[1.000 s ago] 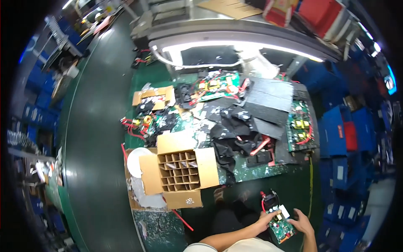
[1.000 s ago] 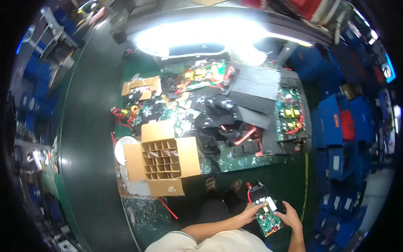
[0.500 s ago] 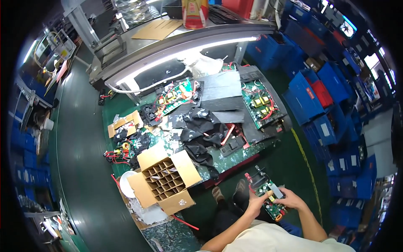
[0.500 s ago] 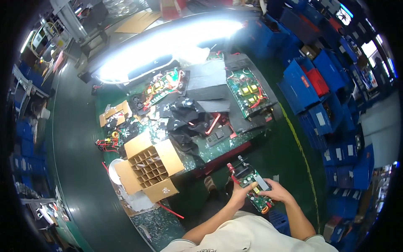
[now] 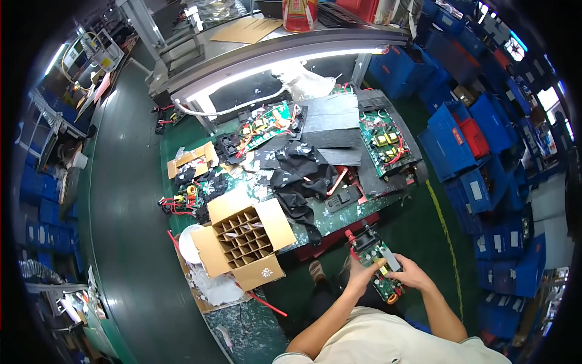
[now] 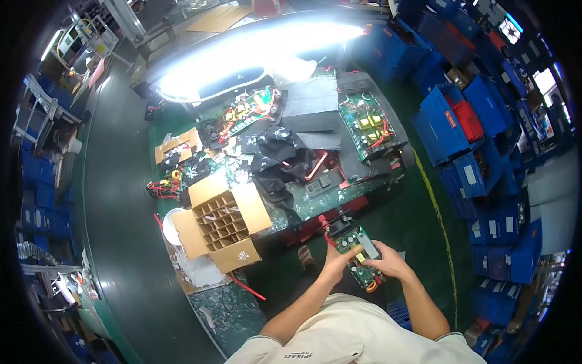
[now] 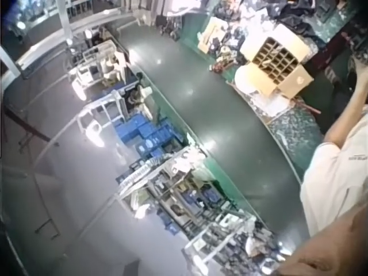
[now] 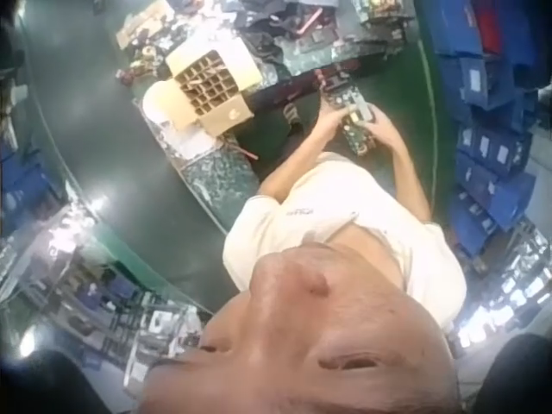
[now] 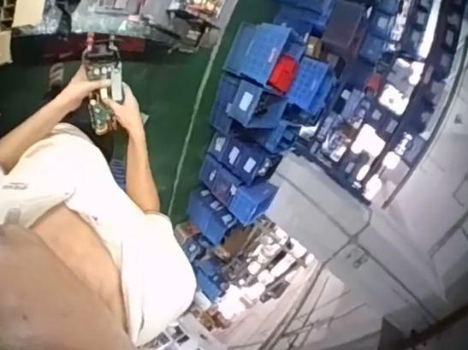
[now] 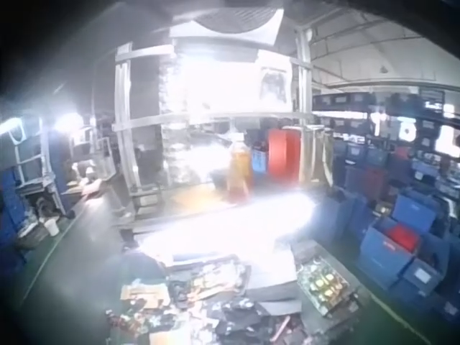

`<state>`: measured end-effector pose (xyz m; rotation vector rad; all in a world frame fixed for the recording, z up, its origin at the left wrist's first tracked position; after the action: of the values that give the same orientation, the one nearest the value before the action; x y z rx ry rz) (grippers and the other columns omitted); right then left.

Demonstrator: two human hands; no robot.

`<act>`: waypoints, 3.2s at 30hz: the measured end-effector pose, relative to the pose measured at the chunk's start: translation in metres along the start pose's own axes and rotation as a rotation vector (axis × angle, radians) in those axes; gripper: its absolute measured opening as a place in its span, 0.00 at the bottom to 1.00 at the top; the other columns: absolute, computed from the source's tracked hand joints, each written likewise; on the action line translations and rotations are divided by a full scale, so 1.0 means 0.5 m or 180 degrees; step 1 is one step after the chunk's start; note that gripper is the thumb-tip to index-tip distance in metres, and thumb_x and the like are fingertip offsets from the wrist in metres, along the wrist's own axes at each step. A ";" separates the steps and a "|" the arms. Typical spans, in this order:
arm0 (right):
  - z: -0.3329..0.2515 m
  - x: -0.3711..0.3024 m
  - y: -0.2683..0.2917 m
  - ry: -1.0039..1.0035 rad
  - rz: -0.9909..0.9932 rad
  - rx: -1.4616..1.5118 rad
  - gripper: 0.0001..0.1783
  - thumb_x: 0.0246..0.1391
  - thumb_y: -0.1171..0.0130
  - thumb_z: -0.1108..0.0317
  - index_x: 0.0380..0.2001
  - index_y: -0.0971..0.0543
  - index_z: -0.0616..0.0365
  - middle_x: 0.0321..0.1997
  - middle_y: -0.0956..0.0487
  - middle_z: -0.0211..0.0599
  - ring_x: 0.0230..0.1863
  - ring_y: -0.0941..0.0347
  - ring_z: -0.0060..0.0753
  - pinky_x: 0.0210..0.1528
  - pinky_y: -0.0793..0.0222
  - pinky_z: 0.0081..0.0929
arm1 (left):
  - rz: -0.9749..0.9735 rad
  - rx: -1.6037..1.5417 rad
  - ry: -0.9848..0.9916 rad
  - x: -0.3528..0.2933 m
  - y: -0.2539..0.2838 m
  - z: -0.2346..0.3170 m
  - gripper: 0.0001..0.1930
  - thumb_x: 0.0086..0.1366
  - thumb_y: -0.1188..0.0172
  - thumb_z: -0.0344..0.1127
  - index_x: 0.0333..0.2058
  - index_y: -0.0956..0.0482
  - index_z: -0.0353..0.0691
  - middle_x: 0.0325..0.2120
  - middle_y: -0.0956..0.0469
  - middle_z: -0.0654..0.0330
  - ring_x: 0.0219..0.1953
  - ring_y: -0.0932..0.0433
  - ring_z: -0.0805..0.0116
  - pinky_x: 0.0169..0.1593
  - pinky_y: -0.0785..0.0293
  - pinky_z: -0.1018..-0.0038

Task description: Assembling electronic components by applying thermal paste and connecting circuit boards, followed by moving parts to a packaging area.

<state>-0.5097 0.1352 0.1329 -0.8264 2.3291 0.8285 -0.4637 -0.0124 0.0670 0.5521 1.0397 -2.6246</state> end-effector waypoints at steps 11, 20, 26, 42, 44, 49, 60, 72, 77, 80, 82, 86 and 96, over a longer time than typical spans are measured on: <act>-0.083 0.066 -0.029 0.0501 -0.0177 0.0310 0.34 0.43 0.31 0.64 0.54 0.30 0.62 0.48 0.23 0.41 0.49 0.28 0.31 0.53 0.34 0.29 | 0.0285 -0.0487 -0.0323 0.004 0.038 0.116 0.25 0.52 0.33 0.24 0.48 0.31 0.38 0.38 0.24 0.61 0.39 0.23 0.70 0.42 0.25 0.73; -0.104 0.072 -0.030 0.0339 -0.0281 0.0736 0.31 0.46 0.33 0.72 0.54 0.31 0.63 0.47 0.24 0.36 0.47 0.28 0.25 0.52 0.33 0.24 | 0.0379 -0.0671 0.0058 0.013 0.043 0.116 0.23 0.54 0.33 0.27 0.48 0.31 0.40 0.41 0.25 0.62 0.43 0.25 0.70 0.45 0.28 0.72; -0.043 0.056 0.004 0.0240 -0.0355 0.1011 0.33 0.43 0.29 0.68 0.52 0.32 0.65 0.45 0.23 0.41 0.48 0.27 0.28 0.51 0.32 0.26 | 0.0367 -0.0491 0.0374 0.015 0.009 0.072 0.29 0.54 0.35 0.23 0.53 0.38 0.40 0.44 0.27 0.58 0.46 0.25 0.66 0.49 0.27 0.69; 0.220 -0.065 0.363 0.0723 0.0902 0.2150 0.29 0.40 0.39 0.82 0.50 0.32 0.66 0.47 0.25 0.39 0.50 0.28 0.30 0.52 0.32 0.27 | -0.0456 0.1304 0.0144 0.150 -0.404 -0.119 0.35 0.50 0.28 0.34 0.53 0.40 0.40 0.38 0.28 0.60 0.43 0.28 0.68 0.46 0.29 0.72; 0.294 -0.062 0.455 0.0703 0.1113 0.1973 0.29 0.43 0.40 0.79 0.52 0.32 0.66 0.47 0.26 0.35 0.49 0.29 0.27 0.53 0.35 0.25 | -0.1047 0.0622 0.0883 0.187 -0.481 -0.157 0.37 0.54 0.31 0.37 0.57 0.44 0.41 0.46 0.32 0.57 0.46 0.30 0.70 0.48 0.31 0.73; 0.397 -0.035 0.667 0.0857 0.1187 0.2207 0.30 0.46 0.41 0.79 0.55 0.34 0.67 0.50 0.27 0.37 0.51 0.30 0.29 0.56 0.38 0.26 | -0.0422 0.0311 0.0656 0.270 -0.564 -0.269 0.29 0.64 0.42 0.44 0.59 0.42 0.45 0.46 0.29 0.61 0.49 0.31 0.73 0.49 0.33 0.74; 0.464 0.148 1.077 0.0867 0.1026 0.1940 0.33 0.47 0.35 0.68 0.55 0.34 0.69 0.49 0.26 0.37 0.50 0.31 0.29 0.54 0.39 0.25 | -0.0425 0.0224 0.0759 0.601 -0.836 -0.409 0.18 0.64 0.43 0.49 0.46 0.27 0.45 0.35 0.28 0.72 0.38 0.29 0.83 0.41 0.33 0.84; 0.342 0.486 1.581 0.0827 0.0387 0.0944 0.27 0.45 0.38 0.76 0.51 0.31 0.65 0.45 0.24 0.34 0.43 0.27 0.26 0.48 0.34 0.24 | 0.0050 0.0290 0.0540 1.028 -1.114 -0.439 0.14 0.63 0.39 0.43 0.39 0.25 0.39 0.25 0.29 0.69 0.28 0.32 0.80 0.32 0.35 0.82; 0.267 0.640 1.697 0.1004 -0.0108 0.1043 0.29 0.45 0.38 0.76 0.53 0.32 0.66 0.46 0.25 0.35 0.45 0.28 0.27 0.50 0.34 0.24 | 0.0757 0.0432 0.0104 1.118 -1.123 -0.434 0.13 0.57 0.35 0.33 0.39 0.24 0.37 0.31 0.26 0.66 0.34 0.29 0.77 0.39 0.31 0.78; 0.226 0.753 1.741 0.0854 -0.0338 0.0910 0.28 0.44 0.39 0.78 0.51 0.32 0.68 0.46 0.25 0.37 0.46 0.27 0.28 0.51 0.33 0.26 | 0.1283 0.0205 -0.0038 1.168 -1.140 -0.393 0.15 0.53 0.36 0.26 0.41 0.24 0.35 0.33 0.24 0.64 0.36 0.27 0.73 0.44 0.30 0.78; 0.207 0.850 1.759 0.0986 -0.0772 0.0759 0.26 0.44 0.40 0.79 0.50 0.31 0.68 0.46 0.24 0.38 0.46 0.27 0.28 0.51 0.33 0.26 | 0.1489 0.0427 -0.0120 1.218 -1.148 -0.343 0.15 0.53 0.37 0.24 0.41 0.23 0.37 0.33 0.24 0.64 0.37 0.27 0.73 0.45 0.30 0.78; 0.075 0.970 1.777 0.1125 -0.1391 0.0597 0.26 0.43 0.38 0.79 0.48 0.30 0.67 0.43 0.23 0.37 0.45 0.27 0.28 0.50 0.33 0.25 | 0.1780 -0.0451 -0.0479 1.352 -1.146 -0.264 0.16 0.55 0.38 0.24 0.44 0.25 0.36 0.37 0.23 0.62 0.40 0.26 0.73 0.46 0.30 0.77; -0.161 1.165 1.783 0.1496 -0.1736 0.0015 0.22 0.43 0.41 0.79 0.46 0.28 0.65 0.40 0.24 0.33 0.42 0.29 0.26 0.48 0.34 0.25 | 0.2161 -0.0358 -0.1557 1.489 -1.089 -0.070 0.16 0.56 0.39 0.24 0.44 0.24 0.35 0.38 0.22 0.61 0.41 0.25 0.73 0.48 0.29 0.76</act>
<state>-1.5378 0.4243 0.1391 -1.7009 2.2825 0.4181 -1.3240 0.3210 0.0422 0.1675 0.6782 -1.9400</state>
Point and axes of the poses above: each hand's wrist, its own x-axis towards the middle knuckle, its own y-axis out of the back of the hand, z = x × y, the point moved 3 cm from there along x, towards the middle knuckle
